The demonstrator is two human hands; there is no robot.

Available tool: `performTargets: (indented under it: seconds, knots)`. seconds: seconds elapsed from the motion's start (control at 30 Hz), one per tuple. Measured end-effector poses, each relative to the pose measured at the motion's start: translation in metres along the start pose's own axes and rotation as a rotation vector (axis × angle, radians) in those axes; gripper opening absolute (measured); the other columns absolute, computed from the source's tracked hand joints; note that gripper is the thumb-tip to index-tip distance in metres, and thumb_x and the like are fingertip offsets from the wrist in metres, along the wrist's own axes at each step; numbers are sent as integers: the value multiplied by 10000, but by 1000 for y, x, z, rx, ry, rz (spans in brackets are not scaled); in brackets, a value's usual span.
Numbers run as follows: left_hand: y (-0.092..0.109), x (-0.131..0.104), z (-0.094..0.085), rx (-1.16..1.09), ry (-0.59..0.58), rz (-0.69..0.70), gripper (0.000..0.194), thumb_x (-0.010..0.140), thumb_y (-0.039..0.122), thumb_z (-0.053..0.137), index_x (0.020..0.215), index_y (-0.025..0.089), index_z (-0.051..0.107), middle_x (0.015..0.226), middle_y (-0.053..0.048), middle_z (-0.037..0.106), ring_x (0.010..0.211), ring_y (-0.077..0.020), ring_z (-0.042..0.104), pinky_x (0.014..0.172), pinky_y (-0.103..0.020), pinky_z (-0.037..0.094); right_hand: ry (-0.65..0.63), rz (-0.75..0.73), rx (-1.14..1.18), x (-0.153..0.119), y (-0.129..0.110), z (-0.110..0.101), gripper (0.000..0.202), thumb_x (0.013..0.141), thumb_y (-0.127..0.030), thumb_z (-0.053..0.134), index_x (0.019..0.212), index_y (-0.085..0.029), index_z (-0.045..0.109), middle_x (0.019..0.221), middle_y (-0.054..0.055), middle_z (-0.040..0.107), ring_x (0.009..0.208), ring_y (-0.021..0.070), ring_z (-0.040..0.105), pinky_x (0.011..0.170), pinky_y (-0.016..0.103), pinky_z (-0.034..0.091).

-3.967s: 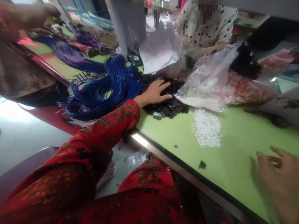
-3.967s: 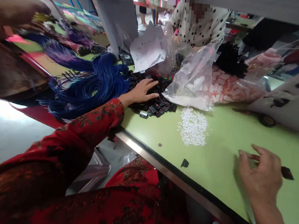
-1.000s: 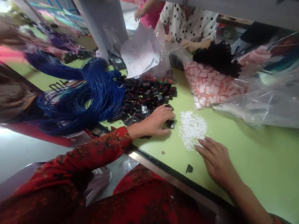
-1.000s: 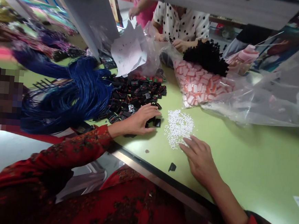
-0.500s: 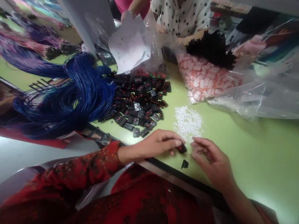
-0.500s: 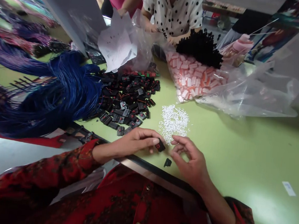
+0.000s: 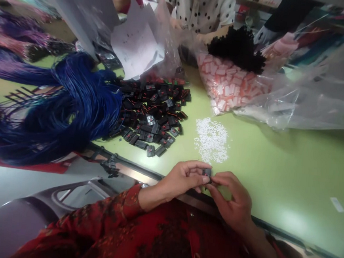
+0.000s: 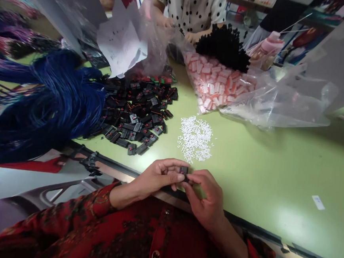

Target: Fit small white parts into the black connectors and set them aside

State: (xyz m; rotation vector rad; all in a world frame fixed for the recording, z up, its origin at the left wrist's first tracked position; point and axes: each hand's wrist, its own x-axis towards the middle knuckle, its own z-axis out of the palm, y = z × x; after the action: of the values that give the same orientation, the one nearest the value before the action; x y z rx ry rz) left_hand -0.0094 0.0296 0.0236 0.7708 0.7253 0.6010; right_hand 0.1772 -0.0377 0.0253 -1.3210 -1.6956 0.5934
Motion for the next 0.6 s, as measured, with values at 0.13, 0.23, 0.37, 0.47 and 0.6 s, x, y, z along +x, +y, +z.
performTargets:
  seconds: [0.13,0.23,0.37,0.47,0.6]
  knots:
    - [2,6,-3,-36,38,9,500,746,388,892,1143,143,712,796,-18,686,742,-157,717,634,-244,543,-88,197,-13,11,16,-19,53,941,-282,666,962,-253,705,866,24,732,746,182,693,700,333,599]
    - [4,11,-5,-51,77,31,471,750,394,886,1090,137,686,848,-47,714,764,-177,728,601,-241,515,-91,269,-195,27,37,-34,89,913,-311,665,890,-235,705,861,32,719,734,191,677,722,356,581]
    - [5,12,-6,-87,72,17,436,770,372,867,1081,131,679,939,-79,749,691,-116,678,558,-200,429,-152,251,-327,41,54,-39,123,905,-307,629,849,-226,703,847,39,699,706,189,657,692,347,544]
    - [5,11,-7,-157,52,-37,420,780,346,856,1098,136,679,976,-85,761,613,-73,620,553,-196,389,-171,233,-359,46,55,-36,151,915,-305,607,822,-226,697,834,35,689,679,179,642,656,326,523]
    - [5,11,-9,-240,20,-70,415,770,317,867,1107,150,694,1002,-87,755,634,-88,629,591,-221,416,-204,192,-387,51,54,-34,167,925,-282,574,815,-227,687,826,30,676,684,173,630,646,311,494]
